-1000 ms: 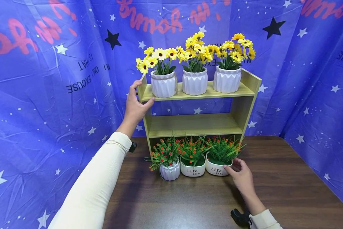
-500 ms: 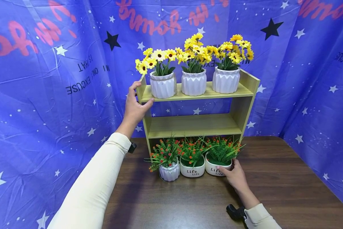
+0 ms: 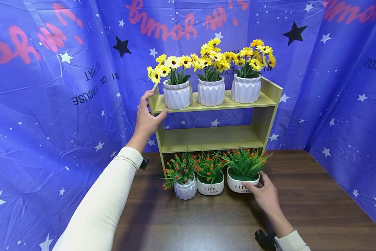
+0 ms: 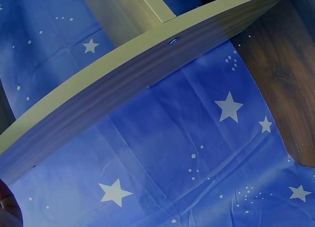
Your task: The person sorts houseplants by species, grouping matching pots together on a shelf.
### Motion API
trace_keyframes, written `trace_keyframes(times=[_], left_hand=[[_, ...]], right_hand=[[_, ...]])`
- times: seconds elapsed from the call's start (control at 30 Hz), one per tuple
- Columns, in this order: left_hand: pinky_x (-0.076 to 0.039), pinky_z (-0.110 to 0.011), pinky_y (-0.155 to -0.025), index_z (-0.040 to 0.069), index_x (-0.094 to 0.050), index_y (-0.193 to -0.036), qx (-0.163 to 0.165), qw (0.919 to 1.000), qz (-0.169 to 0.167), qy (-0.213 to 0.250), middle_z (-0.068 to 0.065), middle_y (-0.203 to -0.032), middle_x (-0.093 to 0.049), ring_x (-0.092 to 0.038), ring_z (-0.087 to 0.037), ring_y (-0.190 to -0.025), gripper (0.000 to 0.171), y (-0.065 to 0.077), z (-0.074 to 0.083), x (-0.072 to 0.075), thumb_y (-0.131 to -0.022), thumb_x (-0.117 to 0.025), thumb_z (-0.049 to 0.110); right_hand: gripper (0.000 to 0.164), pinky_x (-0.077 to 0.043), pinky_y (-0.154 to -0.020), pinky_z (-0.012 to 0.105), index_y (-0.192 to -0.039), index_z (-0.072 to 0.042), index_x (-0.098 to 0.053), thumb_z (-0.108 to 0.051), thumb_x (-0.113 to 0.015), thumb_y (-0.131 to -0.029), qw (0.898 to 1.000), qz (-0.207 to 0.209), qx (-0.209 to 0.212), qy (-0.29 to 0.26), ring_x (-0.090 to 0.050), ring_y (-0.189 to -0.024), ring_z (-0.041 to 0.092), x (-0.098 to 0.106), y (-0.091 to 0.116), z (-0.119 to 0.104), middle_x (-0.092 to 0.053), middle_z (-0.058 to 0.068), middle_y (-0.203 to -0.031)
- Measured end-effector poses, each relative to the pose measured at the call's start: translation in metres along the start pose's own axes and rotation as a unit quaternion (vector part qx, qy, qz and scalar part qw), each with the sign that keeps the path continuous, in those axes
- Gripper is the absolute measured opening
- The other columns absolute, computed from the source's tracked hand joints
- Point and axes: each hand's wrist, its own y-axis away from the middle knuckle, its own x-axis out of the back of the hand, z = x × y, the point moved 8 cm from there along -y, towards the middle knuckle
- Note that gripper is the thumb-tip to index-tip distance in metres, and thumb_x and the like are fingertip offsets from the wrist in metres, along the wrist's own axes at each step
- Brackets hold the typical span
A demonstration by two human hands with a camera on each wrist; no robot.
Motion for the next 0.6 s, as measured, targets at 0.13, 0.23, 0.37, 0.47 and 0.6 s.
trace_keyframes(times=[0.13,0.23,0.37,0.47,0.6], left_hand=[[-0.036,-0.042,-0.104,0.006,-0.041,-0.135,0.004,1.0000,-0.003,-0.002,-0.005,-0.153,-0.040,-0.043,-0.026,-0.130,0.066,0.001,-0.002,-0.001,-0.081,-0.079,0.012],[-0.036,-0.041,-0.104,0.008,-0.041,-0.135,0.009,0.9999,-0.005,-0.002,-0.004,-0.153,-0.040,-0.043,-0.025,-0.130,0.066,0.001,-0.003,-0.002,-0.081,-0.079,0.012],[-0.036,-0.041,-0.105,0.008,-0.041,-0.137,0.015,0.9999,-0.007,0.000,-0.001,-0.154,-0.039,-0.042,-0.024,-0.131,0.069,0.000,-0.004,-0.002,-0.081,-0.080,0.013],[-0.035,-0.040,-0.106,0.009,-0.040,-0.138,0.020,0.9998,-0.010,-0.001,0.001,-0.154,-0.038,-0.041,-0.023,-0.132,0.070,0.000,-0.004,-0.002,-0.081,-0.080,0.014],[-0.035,-0.040,-0.107,0.008,-0.040,-0.137,0.018,0.9998,-0.009,-0.001,0.000,-0.154,-0.038,-0.041,-0.023,-0.133,0.069,-0.001,-0.003,-0.001,-0.081,-0.080,0.013]], right_hand=[[0.081,-0.042,-0.074,0.005,-0.147,-0.001,-0.041,-0.031,-0.081,-0.083,0.999,0.025,0.030,-0.002,-0.062,-0.107,0.023,0.015,0.005,-0.015,-0.058,0.027,-0.131],[0.076,-0.045,-0.072,0.007,-0.146,-0.004,-0.045,-0.026,-0.082,-0.084,0.997,0.045,0.056,-0.017,-0.061,-0.095,0.006,0.024,0.008,-0.029,-0.062,0.024,-0.127],[0.066,-0.048,-0.070,0.010,-0.143,-0.009,-0.051,-0.019,-0.081,-0.084,0.993,0.067,0.093,-0.037,-0.059,-0.086,-0.005,0.035,0.008,-0.055,-0.065,0.019,-0.118],[0.062,-0.048,-0.069,0.011,-0.141,-0.011,-0.054,-0.015,-0.080,-0.085,0.989,0.083,0.114,-0.051,-0.060,-0.088,-0.002,0.042,0.005,-0.077,-0.065,0.015,-0.115],[0.061,-0.049,-0.073,0.013,-0.139,-0.009,-0.052,-0.015,-0.080,-0.085,0.985,0.093,0.119,-0.088,-0.060,-0.095,0.002,0.046,-0.007,-0.099,-0.064,0.013,-0.120]])
